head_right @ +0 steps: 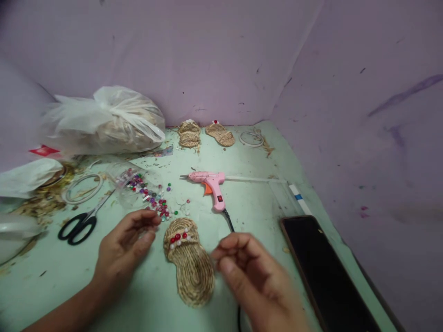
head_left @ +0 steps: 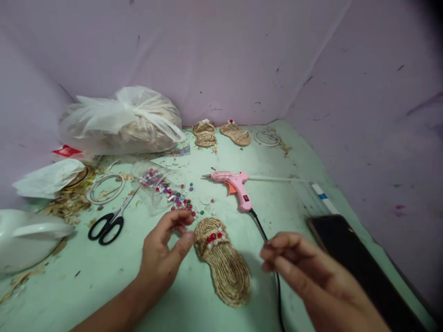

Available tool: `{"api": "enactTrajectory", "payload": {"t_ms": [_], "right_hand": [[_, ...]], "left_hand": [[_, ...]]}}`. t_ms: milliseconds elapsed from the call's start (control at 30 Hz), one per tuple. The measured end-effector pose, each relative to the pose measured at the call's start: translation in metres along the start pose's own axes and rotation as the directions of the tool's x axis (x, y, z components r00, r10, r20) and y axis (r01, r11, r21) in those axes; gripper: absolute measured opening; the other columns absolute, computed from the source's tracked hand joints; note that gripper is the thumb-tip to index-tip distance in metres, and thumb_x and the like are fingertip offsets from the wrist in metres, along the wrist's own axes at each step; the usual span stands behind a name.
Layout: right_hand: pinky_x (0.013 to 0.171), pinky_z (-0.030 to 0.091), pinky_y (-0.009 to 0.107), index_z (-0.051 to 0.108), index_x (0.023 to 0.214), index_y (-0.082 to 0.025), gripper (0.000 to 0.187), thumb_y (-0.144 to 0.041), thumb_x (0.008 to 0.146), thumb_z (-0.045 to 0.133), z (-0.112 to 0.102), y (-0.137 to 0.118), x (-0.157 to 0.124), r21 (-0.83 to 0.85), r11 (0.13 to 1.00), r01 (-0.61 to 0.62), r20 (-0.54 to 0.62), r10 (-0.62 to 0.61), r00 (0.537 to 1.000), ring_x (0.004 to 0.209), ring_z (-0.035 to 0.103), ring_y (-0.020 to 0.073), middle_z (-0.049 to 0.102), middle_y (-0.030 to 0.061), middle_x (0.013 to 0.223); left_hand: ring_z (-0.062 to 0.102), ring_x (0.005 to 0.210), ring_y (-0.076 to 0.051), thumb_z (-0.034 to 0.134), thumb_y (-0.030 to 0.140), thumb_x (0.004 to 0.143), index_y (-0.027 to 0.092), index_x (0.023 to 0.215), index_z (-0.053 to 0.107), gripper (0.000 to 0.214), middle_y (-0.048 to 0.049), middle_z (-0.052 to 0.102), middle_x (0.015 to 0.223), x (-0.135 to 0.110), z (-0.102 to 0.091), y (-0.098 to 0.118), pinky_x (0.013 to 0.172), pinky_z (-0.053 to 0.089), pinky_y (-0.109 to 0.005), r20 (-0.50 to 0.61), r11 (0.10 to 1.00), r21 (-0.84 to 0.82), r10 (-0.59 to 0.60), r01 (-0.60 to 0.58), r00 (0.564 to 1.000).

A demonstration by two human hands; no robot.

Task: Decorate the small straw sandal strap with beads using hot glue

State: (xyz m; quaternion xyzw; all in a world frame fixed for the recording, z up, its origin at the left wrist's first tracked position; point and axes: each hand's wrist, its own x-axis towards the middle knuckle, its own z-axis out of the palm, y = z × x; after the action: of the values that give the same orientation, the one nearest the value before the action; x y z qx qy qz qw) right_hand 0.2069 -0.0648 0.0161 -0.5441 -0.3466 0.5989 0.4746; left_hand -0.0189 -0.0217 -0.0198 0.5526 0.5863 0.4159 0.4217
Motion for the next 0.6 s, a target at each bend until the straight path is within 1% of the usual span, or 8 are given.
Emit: {"api": "enactTrajectory", "payload": {"t_ms": [67,100,167,200,267,333,533,600], "right_hand": [[0.056,0.047,0.023,0.064,0.077,-0.026,0.014,-0.038,0.070,0.069,-0.010,-0.019,0.015,-0.198,0.958,0.206,-0.111,-0.230,0.967,0.064,0.055,0.0142,0.058,0.0002,0.068],[0.054,0.046,0.023,0.063,0.076,-0.026,0.014,-0.038,0.070,0.068,-0.013,-0.026,0.024,-0.290,0.921,0.261,-0.152,-0.313,0.937,0.062,0.054,0.0144,0.058,0.0001,0.067],[0.051,0.043,0.025,0.063,0.077,-0.025,0.012,-0.036,0.072,0.064,-0.016,-0.037,0.046,-0.509,0.814,0.279,-0.199,-0.426,0.882,0.058,0.054,0.0146,0.059,0.0006,0.067],[0.051,0.042,0.027,0.064,0.077,-0.024,0.011,-0.034,0.073,0.062,-0.016,-0.040,0.058,-0.631,0.741,0.231,-0.207,-0.447,0.870,0.056,0.054,0.0150,0.061,0.0011,0.067],[0.052,0.040,0.029,0.064,0.073,-0.022,0.012,-0.032,0.074,0.058,-0.014,-0.040,0.080,-0.820,0.562,0.113,-0.168,-0.425,0.890,0.055,0.055,0.0167,0.063,0.0024,0.065],[0.054,0.040,0.030,0.065,0.072,-0.021,0.014,-0.031,0.075,0.056,-0.008,-0.036,0.096,-0.895,0.437,0.089,-0.090,-0.373,0.923,0.058,0.058,0.0188,0.066,0.0032,0.065],[0.055,0.043,0.028,0.067,0.078,-0.021,0.014,-0.028,0.077,0.054,0.019,-0.036,0.107,-0.850,0.424,0.313,0.138,-0.394,0.908,0.057,0.060,0.0168,0.069,0.0025,0.066],[0.056,0.043,0.028,0.067,0.076,-0.021,0.012,-0.024,0.076,0.056,0.026,-0.040,0.108,-0.852,0.375,0.366,0.241,-0.340,0.909,0.059,0.061,0.0174,0.069,0.0026,0.068]], "left_hand": [[0.057,0.083,-0.017,0.058,0.029,0.078,0.018,0.096,0.055,0.021,-0.0062,0.062,0.091,-0.001,0.000,-0.003,0.077,0.046,-0.028,-0.106,0.999,-0.042,-0.016,0.011,0.994],[0.058,0.082,-0.017,0.058,0.029,0.077,0.018,0.094,0.055,0.020,-0.0058,0.062,0.090,-0.001,0.000,-0.004,0.077,0.046,-0.027,-0.130,0.998,-0.056,-0.032,0.024,0.991],[0.058,0.080,-0.017,0.059,0.029,0.076,0.017,0.091,0.057,0.019,-0.0053,0.063,0.086,0.000,0.001,-0.006,0.075,0.046,-0.026,-0.148,0.996,-0.074,-0.063,0.053,0.987],[0.059,0.078,-0.016,0.060,0.029,0.076,0.017,0.090,0.058,0.019,-0.0050,0.064,0.084,0.001,0.002,-0.007,0.073,0.046,-0.026,-0.152,0.994,-0.083,-0.077,0.065,0.985],[0.058,0.075,-0.016,0.059,0.030,0.076,0.017,0.088,0.059,0.018,-0.0043,0.064,0.080,0.003,0.003,-0.009,0.067,0.046,-0.024,-0.159,0.991,-0.109,-0.099,0.082,0.982],[0.057,0.071,-0.015,0.059,0.031,0.077,0.017,0.087,0.059,0.017,-0.0035,0.063,0.078,0.004,0.004,-0.011,0.060,0.045,-0.023,-0.165,0.985,-0.143,-0.116,0.092,0.980],[0.050,0.060,-0.011,0.057,0.033,0.079,0.018,0.083,0.059,0.016,-0.0002,0.059,0.071,0.000,0.002,-0.014,0.053,0.040,-0.020,-0.297,0.975,-0.203,-0.153,0.094,0.942],[0.048,0.061,-0.011,0.056,0.032,0.080,0.019,0.083,0.059,0.014,0.0010,0.056,0.070,-0.001,0.001,-0.014,0.054,0.039,-0.020,-0.328,0.976,-0.212,-0.127,0.058,0.936]]}}
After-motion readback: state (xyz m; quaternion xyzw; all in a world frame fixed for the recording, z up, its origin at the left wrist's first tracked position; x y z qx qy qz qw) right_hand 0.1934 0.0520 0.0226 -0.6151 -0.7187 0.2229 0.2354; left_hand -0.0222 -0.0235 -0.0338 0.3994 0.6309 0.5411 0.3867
